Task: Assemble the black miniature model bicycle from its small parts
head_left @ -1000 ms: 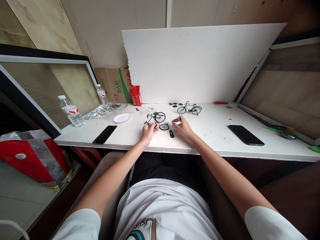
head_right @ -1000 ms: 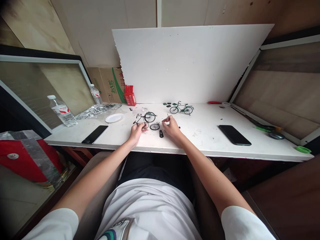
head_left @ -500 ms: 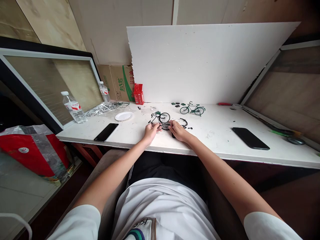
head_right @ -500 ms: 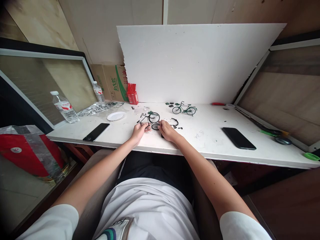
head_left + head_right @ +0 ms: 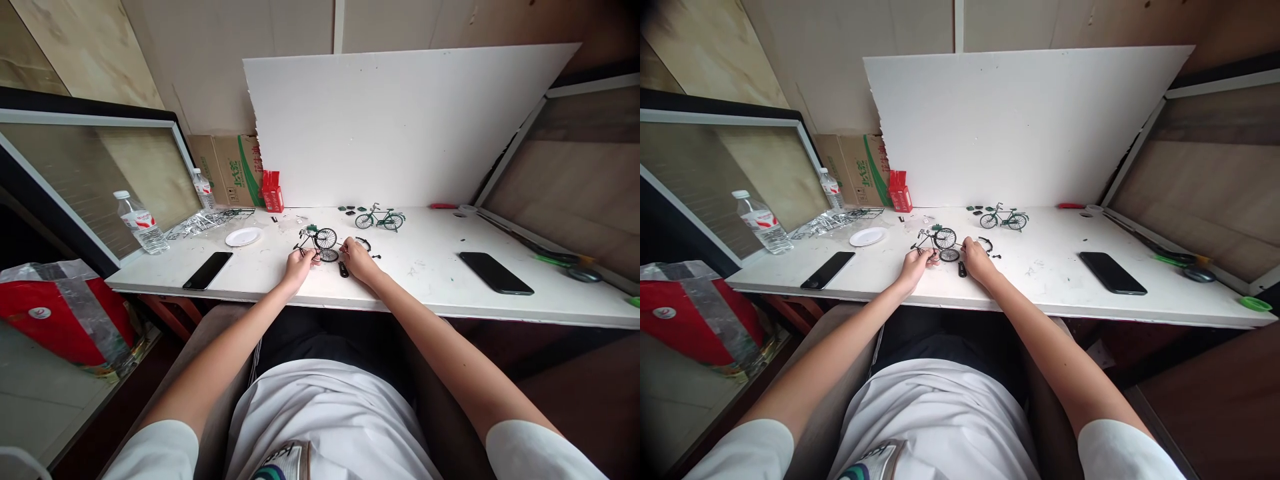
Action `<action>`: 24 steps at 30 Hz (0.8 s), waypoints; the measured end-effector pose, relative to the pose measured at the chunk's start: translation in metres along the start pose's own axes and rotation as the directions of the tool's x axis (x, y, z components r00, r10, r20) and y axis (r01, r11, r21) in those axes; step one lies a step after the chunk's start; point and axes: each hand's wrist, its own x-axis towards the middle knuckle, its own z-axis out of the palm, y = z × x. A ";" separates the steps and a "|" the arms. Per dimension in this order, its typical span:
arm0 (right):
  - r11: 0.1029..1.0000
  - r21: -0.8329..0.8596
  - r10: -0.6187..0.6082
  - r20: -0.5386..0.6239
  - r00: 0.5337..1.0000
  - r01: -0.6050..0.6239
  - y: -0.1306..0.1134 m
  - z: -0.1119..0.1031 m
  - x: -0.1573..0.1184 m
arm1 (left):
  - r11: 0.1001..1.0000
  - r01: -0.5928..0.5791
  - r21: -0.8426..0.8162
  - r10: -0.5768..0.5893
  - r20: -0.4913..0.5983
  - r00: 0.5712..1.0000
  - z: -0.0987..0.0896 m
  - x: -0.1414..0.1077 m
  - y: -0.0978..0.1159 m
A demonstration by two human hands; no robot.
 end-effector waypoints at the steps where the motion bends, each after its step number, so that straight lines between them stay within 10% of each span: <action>1: 1.000 -0.009 0.008 -0.009 1.000 -0.008 0.001 0.000 0.000 | 1.000 -0.003 0.008 0.003 0.007 1.000 0.000 0.000 0.000; 24: 0.989 -0.142 0.033 -0.095 0.995 -0.047 -0.005 -0.006 -0.007 | 0.998 -0.057 0.037 0.054 0.099 0.994 0.002 -0.004 -0.001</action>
